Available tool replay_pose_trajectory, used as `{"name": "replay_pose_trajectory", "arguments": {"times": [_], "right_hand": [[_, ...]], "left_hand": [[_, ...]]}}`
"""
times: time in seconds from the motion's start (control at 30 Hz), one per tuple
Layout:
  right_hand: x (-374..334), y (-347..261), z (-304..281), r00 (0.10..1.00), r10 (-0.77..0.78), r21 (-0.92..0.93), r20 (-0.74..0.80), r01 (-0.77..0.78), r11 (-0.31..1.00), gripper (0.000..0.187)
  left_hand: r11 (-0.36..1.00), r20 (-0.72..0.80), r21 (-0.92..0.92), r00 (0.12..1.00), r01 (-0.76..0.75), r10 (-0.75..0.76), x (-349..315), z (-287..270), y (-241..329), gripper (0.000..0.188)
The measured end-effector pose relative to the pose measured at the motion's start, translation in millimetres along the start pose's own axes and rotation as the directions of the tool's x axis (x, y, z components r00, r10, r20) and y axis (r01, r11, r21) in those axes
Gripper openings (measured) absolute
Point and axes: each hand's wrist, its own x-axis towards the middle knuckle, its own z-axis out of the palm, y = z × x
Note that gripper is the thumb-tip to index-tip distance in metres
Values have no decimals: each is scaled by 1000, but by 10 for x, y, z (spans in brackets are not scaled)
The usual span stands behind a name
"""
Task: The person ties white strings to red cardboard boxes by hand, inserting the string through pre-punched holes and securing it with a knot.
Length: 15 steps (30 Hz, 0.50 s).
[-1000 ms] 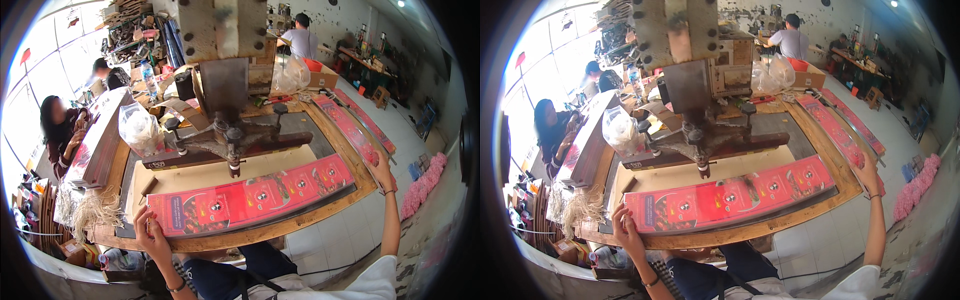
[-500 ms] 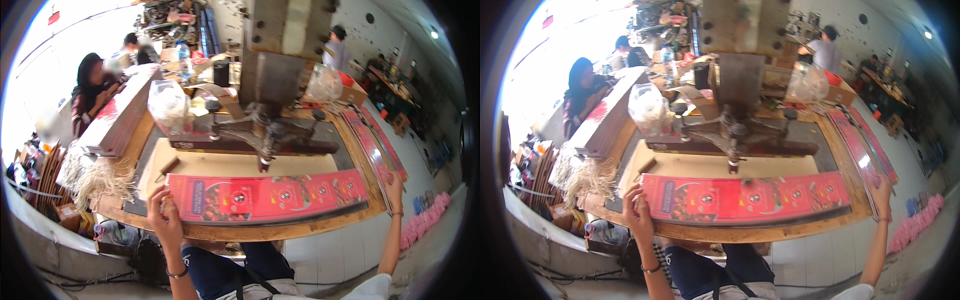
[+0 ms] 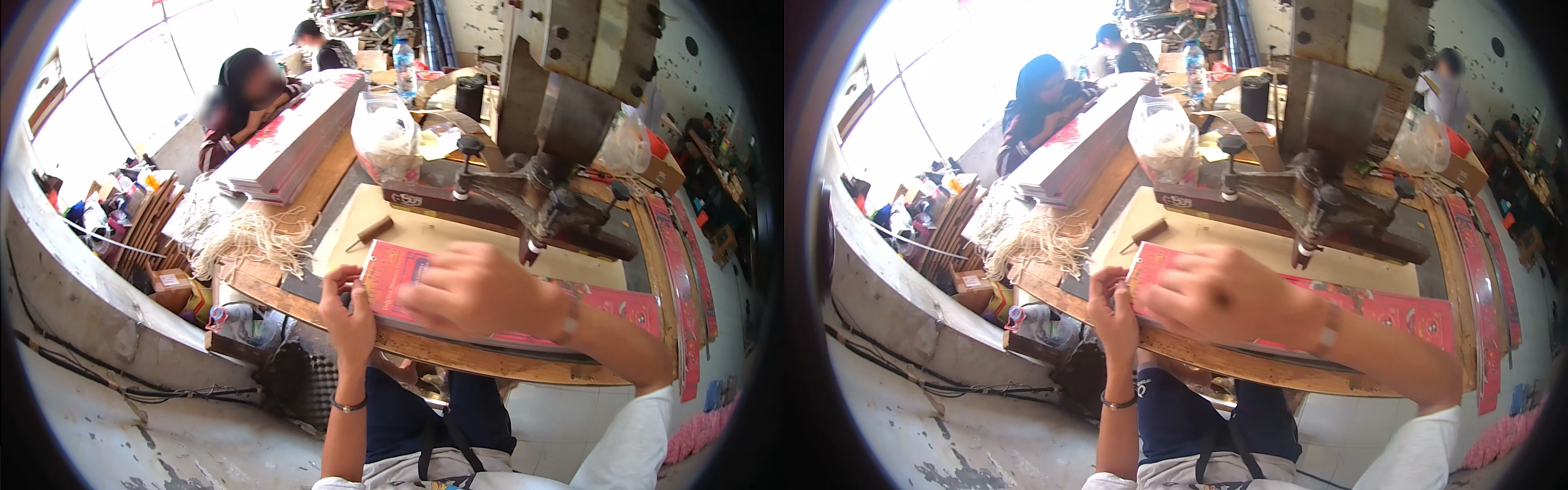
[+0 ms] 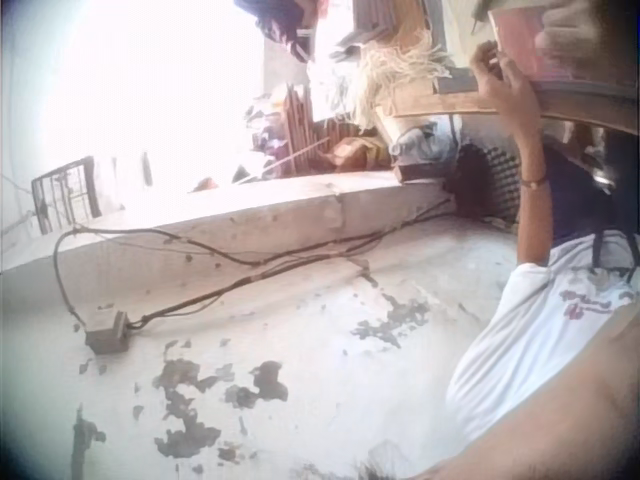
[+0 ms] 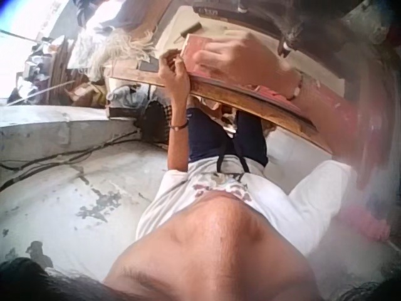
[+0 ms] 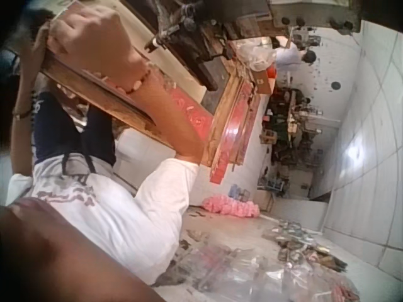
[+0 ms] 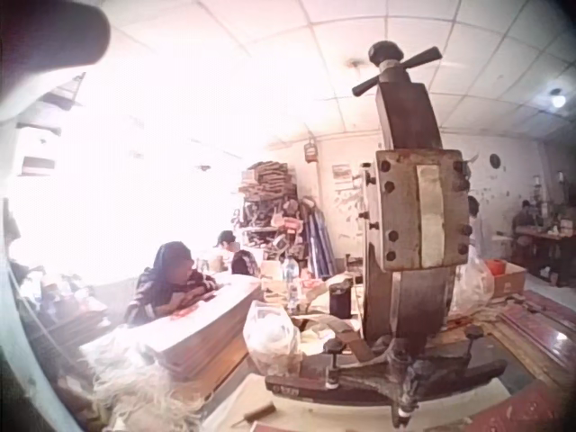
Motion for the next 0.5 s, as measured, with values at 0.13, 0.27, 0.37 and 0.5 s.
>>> {"name": "replay_pose_trajectory", "arguments": {"times": [0.13, 0.27, 0.37, 0.5], "right_hand": [[899, 407, 851, 938, 200, 27, 282, -217, 976, 22], [1215, 896, 1800, 872, 291, -144, 394, -254, 956, 21], [1113, 1073, 2232, 879, 316, -141, 357, -284, 948, 20], [1191, 1063, 2298, 872, 348, -80, 344, -342, 936, 18]], "left_hand": [[993, 15, 103, 998, -55, 54, -7, -97, -52, 14], [996, -4, 78, 999, -41, 41, 13, -46, -18, 14], [997, 27, 74, 999, -25, 23, 5, -60, -16, 13], [996, 35, 83, 999, -29, 26, 31, -75, -25, 15]]}}
